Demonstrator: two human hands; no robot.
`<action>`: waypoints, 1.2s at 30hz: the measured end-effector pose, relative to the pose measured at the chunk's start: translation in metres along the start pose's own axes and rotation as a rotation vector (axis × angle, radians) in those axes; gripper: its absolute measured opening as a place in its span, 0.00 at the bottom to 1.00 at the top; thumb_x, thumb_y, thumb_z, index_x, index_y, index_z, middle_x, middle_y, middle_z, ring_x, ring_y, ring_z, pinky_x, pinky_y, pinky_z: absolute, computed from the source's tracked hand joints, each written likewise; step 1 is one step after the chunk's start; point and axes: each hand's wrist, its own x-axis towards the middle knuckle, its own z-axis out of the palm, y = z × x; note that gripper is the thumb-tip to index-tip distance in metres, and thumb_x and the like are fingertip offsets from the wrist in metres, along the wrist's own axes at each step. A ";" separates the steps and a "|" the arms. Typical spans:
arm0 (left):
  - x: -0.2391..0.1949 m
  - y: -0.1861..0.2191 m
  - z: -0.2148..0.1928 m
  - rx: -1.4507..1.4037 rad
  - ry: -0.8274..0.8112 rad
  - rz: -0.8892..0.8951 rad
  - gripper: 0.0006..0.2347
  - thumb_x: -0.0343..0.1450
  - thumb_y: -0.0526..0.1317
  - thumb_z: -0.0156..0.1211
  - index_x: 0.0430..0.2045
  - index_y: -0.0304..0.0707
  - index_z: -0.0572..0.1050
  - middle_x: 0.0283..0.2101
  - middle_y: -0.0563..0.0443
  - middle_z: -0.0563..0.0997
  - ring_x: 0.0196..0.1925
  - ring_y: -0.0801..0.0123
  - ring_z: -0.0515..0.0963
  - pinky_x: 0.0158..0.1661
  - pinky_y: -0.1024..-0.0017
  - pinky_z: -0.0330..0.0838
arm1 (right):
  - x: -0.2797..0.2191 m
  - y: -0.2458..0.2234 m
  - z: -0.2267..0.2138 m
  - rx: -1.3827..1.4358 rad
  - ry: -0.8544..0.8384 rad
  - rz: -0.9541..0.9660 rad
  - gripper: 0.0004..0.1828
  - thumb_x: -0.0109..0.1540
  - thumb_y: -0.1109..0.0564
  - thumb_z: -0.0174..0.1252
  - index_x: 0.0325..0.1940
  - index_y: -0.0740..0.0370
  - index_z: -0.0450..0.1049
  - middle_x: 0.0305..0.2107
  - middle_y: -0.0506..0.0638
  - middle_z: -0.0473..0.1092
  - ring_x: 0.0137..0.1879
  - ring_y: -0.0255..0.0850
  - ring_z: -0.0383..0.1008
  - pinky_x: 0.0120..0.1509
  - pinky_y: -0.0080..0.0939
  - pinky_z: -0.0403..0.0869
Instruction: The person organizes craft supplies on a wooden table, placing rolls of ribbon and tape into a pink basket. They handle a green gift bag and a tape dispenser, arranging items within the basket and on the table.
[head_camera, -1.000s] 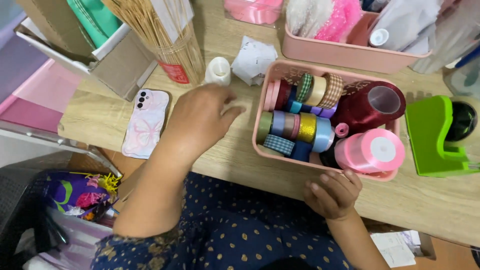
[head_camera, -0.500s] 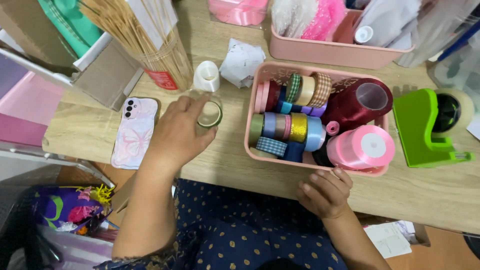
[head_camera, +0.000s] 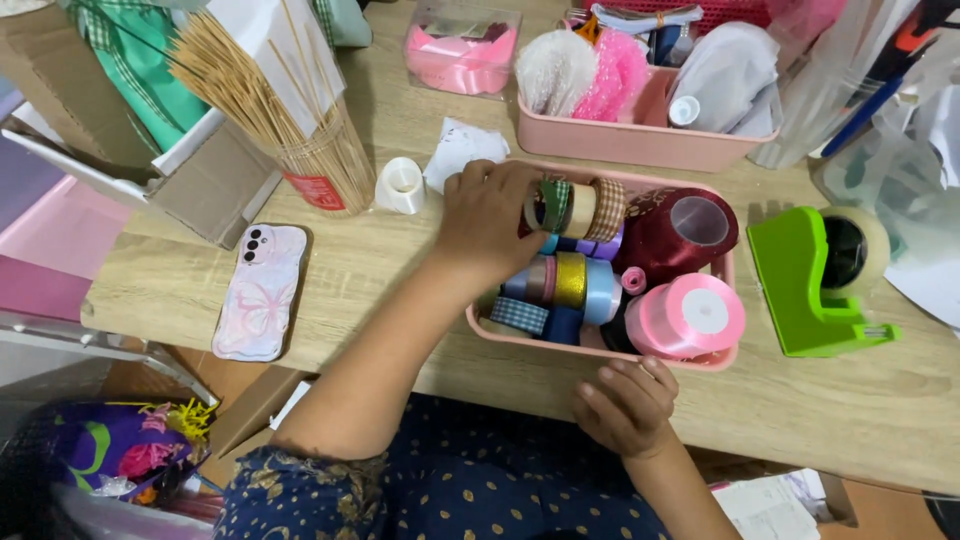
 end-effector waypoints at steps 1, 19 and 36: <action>0.002 0.001 0.002 0.079 -0.060 -0.007 0.27 0.63 0.51 0.69 0.57 0.51 0.69 0.62 0.52 0.69 0.62 0.50 0.63 0.56 0.52 0.57 | 0.001 -0.001 0.000 -0.008 -0.014 0.020 0.08 0.66 0.48 0.60 0.47 0.50 0.76 0.44 0.51 0.69 0.41 0.47 0.78 0.68 0.52 0.67; -0.023 -0.144 0.021 0.546 0.289 -0.068 0.14 0.65 0.40 0.67 0.41 0.33 0.80 0.45 0.37 0.77 0.49 0.43 0.72 0.43 0.53 0.71 | 0.013 -0.001 0.002 -0.007 -0.035 0.041 0.03 0.64 0.52 0.62 0.42 0.48 0.79 0.45 0.49 0.69 0.42 0.43 0.76 0.68 0.49 0.66; -0.096 -0.023 -0.030 -1.016 0.460 -0.123 0.08 0.69 0.43 0.67 0.37 0.42 0.79 0.38 0.52 0.77 0.41 0.68 0.76 0.41 0.74 0.74 | 0.044 0.005 -0.011 0.002 0.158 0.001 0.15 0.63 0.55 0.65 0.52 0.47 0.71 0.49 0.52 0.64 0.50 0.46 0.71 0.73 0.53 0.65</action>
